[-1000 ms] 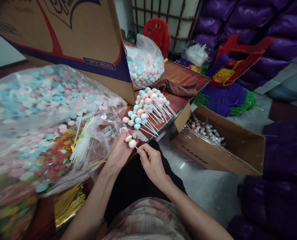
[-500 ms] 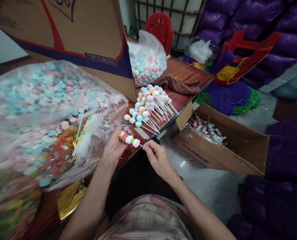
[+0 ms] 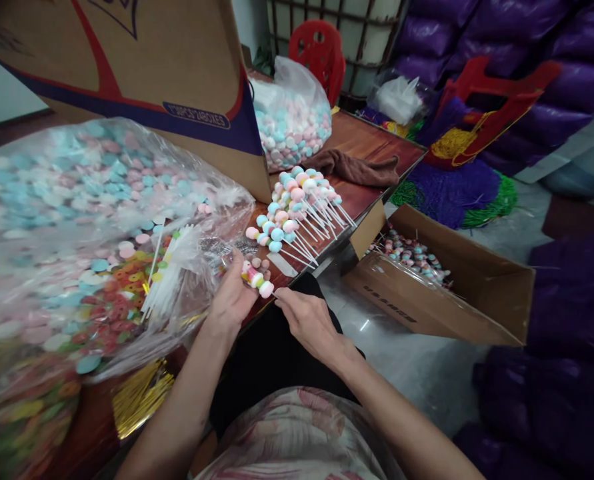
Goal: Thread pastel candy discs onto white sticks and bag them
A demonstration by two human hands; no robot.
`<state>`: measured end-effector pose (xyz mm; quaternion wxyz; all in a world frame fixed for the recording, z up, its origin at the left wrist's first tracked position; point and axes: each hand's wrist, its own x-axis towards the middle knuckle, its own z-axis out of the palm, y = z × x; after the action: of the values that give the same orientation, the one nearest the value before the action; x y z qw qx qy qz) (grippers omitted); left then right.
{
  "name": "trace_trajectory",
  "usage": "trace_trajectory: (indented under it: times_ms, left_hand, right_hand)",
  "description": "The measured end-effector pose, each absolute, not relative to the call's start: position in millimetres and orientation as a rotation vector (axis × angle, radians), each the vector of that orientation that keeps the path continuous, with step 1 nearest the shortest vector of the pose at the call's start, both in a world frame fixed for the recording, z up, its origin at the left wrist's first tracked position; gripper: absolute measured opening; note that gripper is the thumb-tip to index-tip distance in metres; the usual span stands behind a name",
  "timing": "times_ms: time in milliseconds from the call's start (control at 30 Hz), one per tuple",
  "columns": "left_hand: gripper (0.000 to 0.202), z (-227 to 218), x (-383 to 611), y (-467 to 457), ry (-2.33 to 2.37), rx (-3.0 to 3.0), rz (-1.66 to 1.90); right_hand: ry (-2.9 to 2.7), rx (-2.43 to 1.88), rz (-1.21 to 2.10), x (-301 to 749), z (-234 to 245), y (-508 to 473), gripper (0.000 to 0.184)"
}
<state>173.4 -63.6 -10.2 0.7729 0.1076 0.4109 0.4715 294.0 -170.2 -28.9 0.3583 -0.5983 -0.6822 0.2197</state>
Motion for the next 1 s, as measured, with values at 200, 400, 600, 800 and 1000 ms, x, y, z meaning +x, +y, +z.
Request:
trace_trajectory:
  times_ms: [200,400,600,800,1000]
  left_hand:
    - [0.035,-11,177,-65,0.817,0.293,1.045]
    - [0.033,-10,177,-67,0.786,0.315,0.994]
    - [0.037,-5,170,-60,0.766,0.206,0.998]
    - [0.038,-8,176,-68,0.795,0.254,0.991]
    - [0.031,-11,177,-74,0.798,0.4,0.983]
  right_hand:
    - [-0.972,-1.316,1.352,282,-15,-170,0.021]
    - [-0.4,-0.918,1.708,271,-18,-167,0.021]
    - [-0.417,-0.95,1.702,280,-21,-171,0.022]
    - [-0.789,-1.328,1.354,275,-20,-169,0.024]
    - [-1.433,-1.584,0.741,273,-26,-168,0.024]
